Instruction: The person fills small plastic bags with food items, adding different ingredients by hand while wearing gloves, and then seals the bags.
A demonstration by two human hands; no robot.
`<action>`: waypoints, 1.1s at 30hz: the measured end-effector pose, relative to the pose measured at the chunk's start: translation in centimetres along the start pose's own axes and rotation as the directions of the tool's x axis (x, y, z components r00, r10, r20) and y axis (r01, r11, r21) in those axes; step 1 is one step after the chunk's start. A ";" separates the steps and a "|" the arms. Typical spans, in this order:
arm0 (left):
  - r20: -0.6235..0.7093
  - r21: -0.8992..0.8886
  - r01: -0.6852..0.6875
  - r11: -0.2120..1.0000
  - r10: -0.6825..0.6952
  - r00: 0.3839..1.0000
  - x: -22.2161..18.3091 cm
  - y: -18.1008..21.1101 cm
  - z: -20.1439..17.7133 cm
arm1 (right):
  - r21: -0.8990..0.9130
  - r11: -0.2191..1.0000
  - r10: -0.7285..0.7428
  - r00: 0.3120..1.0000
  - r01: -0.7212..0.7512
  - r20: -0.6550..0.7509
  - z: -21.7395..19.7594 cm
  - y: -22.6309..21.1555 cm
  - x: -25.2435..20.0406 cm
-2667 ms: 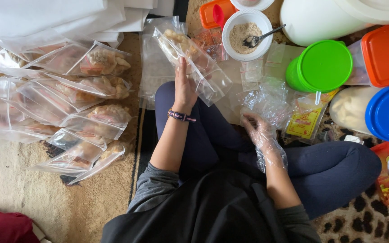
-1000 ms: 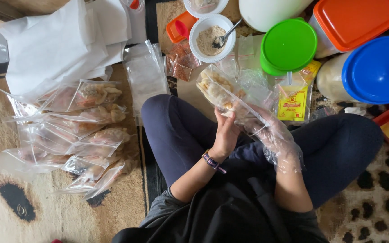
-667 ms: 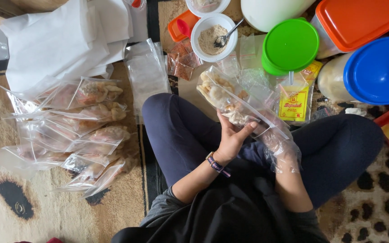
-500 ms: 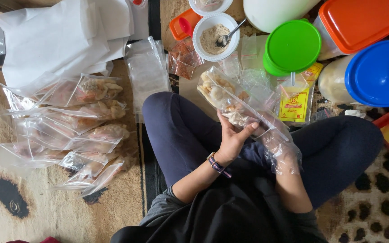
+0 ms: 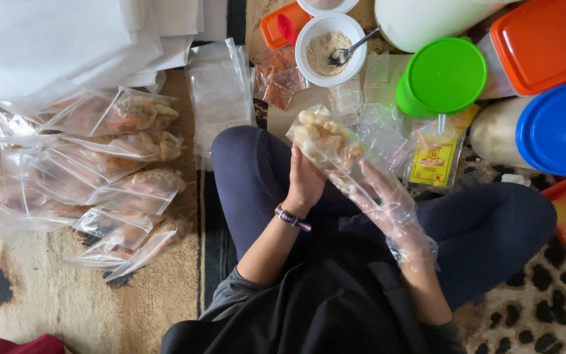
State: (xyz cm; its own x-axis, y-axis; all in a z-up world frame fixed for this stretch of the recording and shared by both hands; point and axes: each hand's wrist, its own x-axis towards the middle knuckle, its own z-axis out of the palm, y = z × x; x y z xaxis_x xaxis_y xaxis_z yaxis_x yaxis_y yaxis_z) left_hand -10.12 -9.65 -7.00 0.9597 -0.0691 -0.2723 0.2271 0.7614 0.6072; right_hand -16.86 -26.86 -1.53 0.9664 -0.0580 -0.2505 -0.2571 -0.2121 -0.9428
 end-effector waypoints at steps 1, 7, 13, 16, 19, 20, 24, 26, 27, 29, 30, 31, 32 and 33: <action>-0.030 0.025 0.022 0.999 -0.021 0.999 0.5 0.1 -0.9 | 0.022 1.000 -0.006 1.000 0.006 0.006 0.7 0.1 0.1; -0.126 0.134 0.091 0.987 -0.074 0.989 1.3 1.5 -0.6 | -0.051 0.996 -0.080 0.997 0.079 -0.006 3.3 3.0 0.8; 0.028 0.689 -0.296 0.661 0.384 0.923 0.4 7.6 -1.5 | -0.496 0.807 -0.386 0.922 0.322 -0.030 4.6 6.6 2.5; 0.079 0.818 -0.400 0.412 0.610 0.789 -0.1 13.6 -3.4 | -0.418 0.849 -0.345 0.938 0.323 0.026 5.1 6.3 2.6; -0.016 0.860 -0.340 0.380 0.687 0.727 0.7 17.2 -8.5 | -0.343 0.897 -0.280 0.959 0.279 0.047 5.4 6.1 2.7; -0.053 0.874 -0.315 0.371 0.716 0.696 1.2 17.8 -10.5 | -0.312 0.919 -0.242 0.970 0.242 0.040 5.4 6.1 2.6; -0.183 0.911 -0.148 0.386 0.697 0.693 1.9 15.1 -15.1 | -0.253 0.954 -0.161 0.987 0.162 0.026 5.1 5.9 2.8; -0.264 0.843 -0.243 0.479 0.764 0.589 1.8 14.7 -15.8 | -0.192 0.979 -0.074 0.997 0.074 0.008 5.0 5.8 2.7; -0.267 0.843 -0.238 0.482 0.760 0.592 1.5 14.4 -15.8 | -0.194 0.979 -0.069 0.998 0.069 0.008 4.9 5.8 2.5; -0.299 0.839 -0.221 0.497 0.761 0.576 1.4 14.3 -15.7 | -0.127 0.992 0.007 1.000 -0.006 0.004 4.9 5.6 2.7; -0.299 0.839 -0.224 0.495 0.764 0.571 1.6 14.1 -16.3 | -0.126 0.992 0.002 1.000 -0.001 0.008 4.8 5.6 2.6; -0.298 0.834 -0.233 0.500 0.764 0.573 1.8 13.9 -16.9 | -0.092 0.995 0.038 0.999 -0.037 0.008 4.6 5.5 2.4; -0.298 0.829 -0.240 0.505 0.761 0.576 1.8 13.5 -17.5 | -0.059 0.995 0.077 0.997 -0.076 0.010 4.3 5.5 2.1; -0.298 0.830 -0.240 0.504 0.763 0.573 1.1 13.6 -17.1 | -0.059 0.995 0.076 0.997 -0.075 0.014 4.3 5.5 2.2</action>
State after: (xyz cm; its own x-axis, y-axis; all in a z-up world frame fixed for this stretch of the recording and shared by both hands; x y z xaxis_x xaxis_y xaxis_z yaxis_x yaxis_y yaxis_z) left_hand -8.80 11.65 -11.84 0.6739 0.7339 0.0848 0.0217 -0.1344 0.9907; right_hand -16.10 -23.93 -8.19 0.9441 -0.0604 -0.3241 -0.3282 -0.2640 -0.9070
